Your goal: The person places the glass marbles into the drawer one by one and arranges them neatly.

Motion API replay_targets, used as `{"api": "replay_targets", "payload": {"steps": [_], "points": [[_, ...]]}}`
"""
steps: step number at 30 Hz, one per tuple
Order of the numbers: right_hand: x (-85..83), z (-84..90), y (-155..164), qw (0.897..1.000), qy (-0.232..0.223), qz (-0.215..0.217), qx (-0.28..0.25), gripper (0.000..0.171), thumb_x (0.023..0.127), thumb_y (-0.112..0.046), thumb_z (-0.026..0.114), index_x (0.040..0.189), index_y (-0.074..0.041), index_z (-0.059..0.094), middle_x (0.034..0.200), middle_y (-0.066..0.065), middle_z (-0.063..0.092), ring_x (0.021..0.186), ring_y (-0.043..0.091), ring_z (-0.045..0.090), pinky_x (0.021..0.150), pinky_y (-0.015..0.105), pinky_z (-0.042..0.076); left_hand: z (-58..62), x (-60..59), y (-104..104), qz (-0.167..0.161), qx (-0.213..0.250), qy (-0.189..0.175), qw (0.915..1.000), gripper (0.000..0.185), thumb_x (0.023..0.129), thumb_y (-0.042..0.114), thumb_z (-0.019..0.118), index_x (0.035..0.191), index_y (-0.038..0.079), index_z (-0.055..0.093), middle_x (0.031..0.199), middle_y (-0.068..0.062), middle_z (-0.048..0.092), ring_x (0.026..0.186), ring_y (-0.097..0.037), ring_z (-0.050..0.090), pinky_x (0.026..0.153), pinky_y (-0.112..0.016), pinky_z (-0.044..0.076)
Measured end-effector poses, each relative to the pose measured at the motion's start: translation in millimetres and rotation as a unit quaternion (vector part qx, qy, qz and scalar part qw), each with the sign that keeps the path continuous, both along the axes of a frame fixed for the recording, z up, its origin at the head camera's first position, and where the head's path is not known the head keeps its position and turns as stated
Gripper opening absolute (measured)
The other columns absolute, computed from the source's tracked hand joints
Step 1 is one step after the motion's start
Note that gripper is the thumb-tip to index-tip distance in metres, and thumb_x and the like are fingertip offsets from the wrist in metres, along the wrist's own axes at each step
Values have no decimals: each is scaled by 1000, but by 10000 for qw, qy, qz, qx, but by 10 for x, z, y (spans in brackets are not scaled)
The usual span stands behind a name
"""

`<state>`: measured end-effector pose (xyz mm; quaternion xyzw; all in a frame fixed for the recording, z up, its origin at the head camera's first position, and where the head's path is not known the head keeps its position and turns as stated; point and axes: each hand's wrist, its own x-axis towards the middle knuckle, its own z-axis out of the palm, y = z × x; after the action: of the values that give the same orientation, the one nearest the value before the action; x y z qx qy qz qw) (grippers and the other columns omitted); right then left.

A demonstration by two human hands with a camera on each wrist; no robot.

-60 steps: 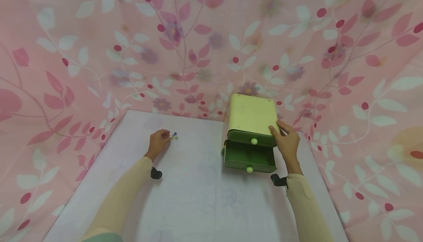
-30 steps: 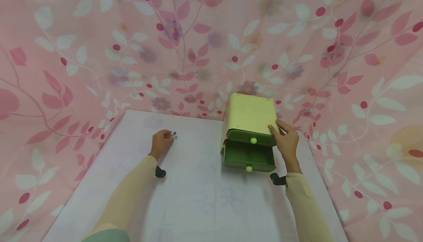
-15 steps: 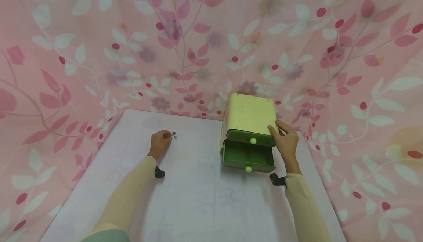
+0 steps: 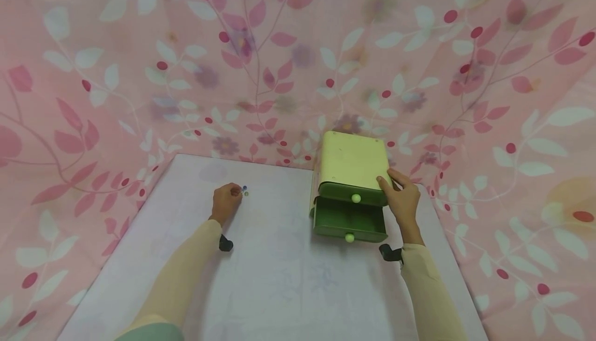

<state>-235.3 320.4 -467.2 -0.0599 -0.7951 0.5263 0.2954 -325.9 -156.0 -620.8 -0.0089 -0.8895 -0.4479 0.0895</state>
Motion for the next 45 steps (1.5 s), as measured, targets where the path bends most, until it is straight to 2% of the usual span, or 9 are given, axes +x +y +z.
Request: {"api": "replay_targets", "payload": {"steps": [6, 13, 16, 23, 32, 39, 45], "points": [[25, 39, -12, 9999, -105, 58, 19, 42, 82, -18, 80, 118, 0, 69, 125, 12, 64, 117, 23, 59, 96, 32, 48, 38, 31, -7, -25, -16, -126, 9999, 18, 86, -2, 65, 104, -1, 69, 98, -15, 69, 92, -28, 64, 87, -41, 53], [195, 295, -180, 9997, -164, 166, 66, 41, 84, -8, 76, 119, 10, 64, 127, 23, 60, 119, 34, 57, 97, 42, 47, 79, 79, -2, -57, 59, -91, 9999, 20, 87, -4, 64, 106, -3, 69, 99, -17, 69, 94, -30, 64, 87, -43, 52], [210, 319, -202, 9997, -170, 155, 43, 41, 83, -7, 76, 119, 10, 64, 126, 23, 60, 120, 34, 56, 98, 43, 46, 76, 81, -3, -57, 89, -50, 9999, 21, 86, -4, 65, 106, -3, 69, 99, -17, 69, 93, -30, 64, 86, -43, 53], [-3, 0, 7, 9999, -92, -73, 24, 42, 81, -21, 81, 117, -2, 70, 123, 10, 65, 115, 18, 60, 95, 28, 49, 71, 73, 7, -97, 132, 113, 9998, 20, 85, -3, 66, 104, -1, 70, 98, -15, 70, 92, -28, 65, 85, -42, 53], [3, 18, 5, 10000, -62, 20, -23, 42, 81, -16, 80, 118, -1, 69, 126, 15, 63, 119, 26, 58, 97, 33, 48, 79, 71, 51, -312, 490, 382, 9976, 20, 82, -5, 68, 101, -2, 71, 95, -13, 71, 89, -26, 66, 83, -40, 55], [12, 36, -7, 9998, -137, -65, 91, 43, 81, -21, 81, 119, -2, 70, 124, 9, 65, 117, 19, 59, 95, 30, 49, 118, 75, 121, -603, 617, 510, 9950, 22, 81, -4, 73, 103, -4, 71, 95, -13, 71, 90, -25, 67, 83, -40, 55], [2, 21, 0, 9999, -110, -73, 83, 43, 82, -20, 81, 119, -1, 69, 124, 10, 65, 117, 20, 59, 95, 29, 48, 132, 100, 200, -788, 718, 757, 9914, 21, 80, -4, 74, 101, -5, 71, 92, -12, 72, 86, -24, 67, 79, -34, 57]]}}
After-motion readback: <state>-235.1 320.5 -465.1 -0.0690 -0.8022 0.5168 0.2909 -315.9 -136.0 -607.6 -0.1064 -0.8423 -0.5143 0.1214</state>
